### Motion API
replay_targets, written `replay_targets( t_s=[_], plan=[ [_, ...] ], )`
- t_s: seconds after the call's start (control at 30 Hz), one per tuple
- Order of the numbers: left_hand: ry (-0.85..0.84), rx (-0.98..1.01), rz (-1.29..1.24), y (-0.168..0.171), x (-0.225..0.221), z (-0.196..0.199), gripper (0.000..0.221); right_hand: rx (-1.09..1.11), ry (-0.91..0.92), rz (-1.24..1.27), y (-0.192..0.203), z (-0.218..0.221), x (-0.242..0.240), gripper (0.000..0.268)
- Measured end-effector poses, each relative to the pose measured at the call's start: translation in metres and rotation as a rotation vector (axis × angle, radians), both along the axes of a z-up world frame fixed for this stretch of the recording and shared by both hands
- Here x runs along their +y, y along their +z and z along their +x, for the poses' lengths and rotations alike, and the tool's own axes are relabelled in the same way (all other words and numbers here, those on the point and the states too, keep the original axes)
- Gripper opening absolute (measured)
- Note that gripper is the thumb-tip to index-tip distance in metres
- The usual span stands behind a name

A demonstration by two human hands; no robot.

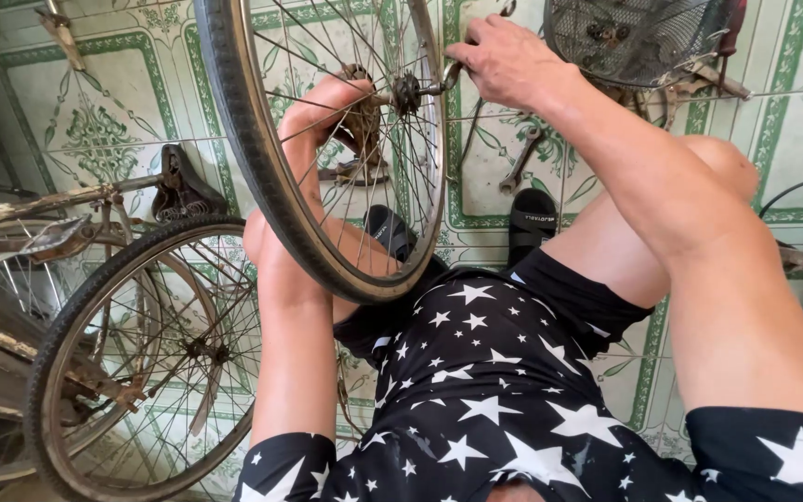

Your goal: The person manipulates the axle and hub of a bicycle wheel while sitting on the floor, using a small metal tool to work on the components.

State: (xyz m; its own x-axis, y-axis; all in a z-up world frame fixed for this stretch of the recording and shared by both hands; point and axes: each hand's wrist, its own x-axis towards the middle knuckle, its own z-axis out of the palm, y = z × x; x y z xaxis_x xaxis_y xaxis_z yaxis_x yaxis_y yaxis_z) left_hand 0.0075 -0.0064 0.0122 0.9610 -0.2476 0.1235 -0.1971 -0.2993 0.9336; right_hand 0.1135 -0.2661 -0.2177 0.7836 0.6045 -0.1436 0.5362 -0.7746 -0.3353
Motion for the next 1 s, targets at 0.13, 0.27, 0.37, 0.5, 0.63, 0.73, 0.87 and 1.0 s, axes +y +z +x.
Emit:
replay_targets(
  t_s=[0.13, 0.27, 0.37, 0.5, 0.63, 0.73, 0.87, 1.0],
  plan=[
    [0.128, 0.099, -0.010, 0.011, -0.012, -0.009, 0.033, -0.008, 0.043, 0.016, 0.003, 0.006, 0.007, 0.048],
    [0.154, 0.105, 0.086, 0.017, -0.014, -0.007, 0.033, -0.049, 0.114, -0.022, -0.002, 0.008, 0.012, 0.045],
    [0.145, 0.086, 0.083, 0.018, -0.013, -0.009, 0.033, -0.073, 0.146, 0.019, -0.004, 0.010, 0.013, 0.045],
    [0.125, 0.079, 0.077, 0.014, -0.013, -0.008, 0.032, -0.066, 0.178, 0.022, -0.005, 0.012, 0.013, 0.038],
    [0.123, 0.081, 0.073, 0.011, -0.010, -0.007, 0.032, -0.129, 0.229, 0.003, -0.005, 0.008, 0.015, 0.023],
    [0.117, 0.083, 0.068, 0.008, -0.006, -0.004, 0.032, 0.454, 0.066, -0.169, -0.003, 0.004, 0.025, 0.015],
    [0.096, 0.075, 0.044, 0.003, -0.002, -0.002, 0.031, 1.122, -0.306, 0.286, -0.001, -0.021, 0.031, 0.027],
    [0.080, 0.073, 0.035, 0.002, 0.001, -0.008, 0.031, 0.705, -0.134, 0.040, 0.006, -0.015, 0.029, 0.018]
  ],
)
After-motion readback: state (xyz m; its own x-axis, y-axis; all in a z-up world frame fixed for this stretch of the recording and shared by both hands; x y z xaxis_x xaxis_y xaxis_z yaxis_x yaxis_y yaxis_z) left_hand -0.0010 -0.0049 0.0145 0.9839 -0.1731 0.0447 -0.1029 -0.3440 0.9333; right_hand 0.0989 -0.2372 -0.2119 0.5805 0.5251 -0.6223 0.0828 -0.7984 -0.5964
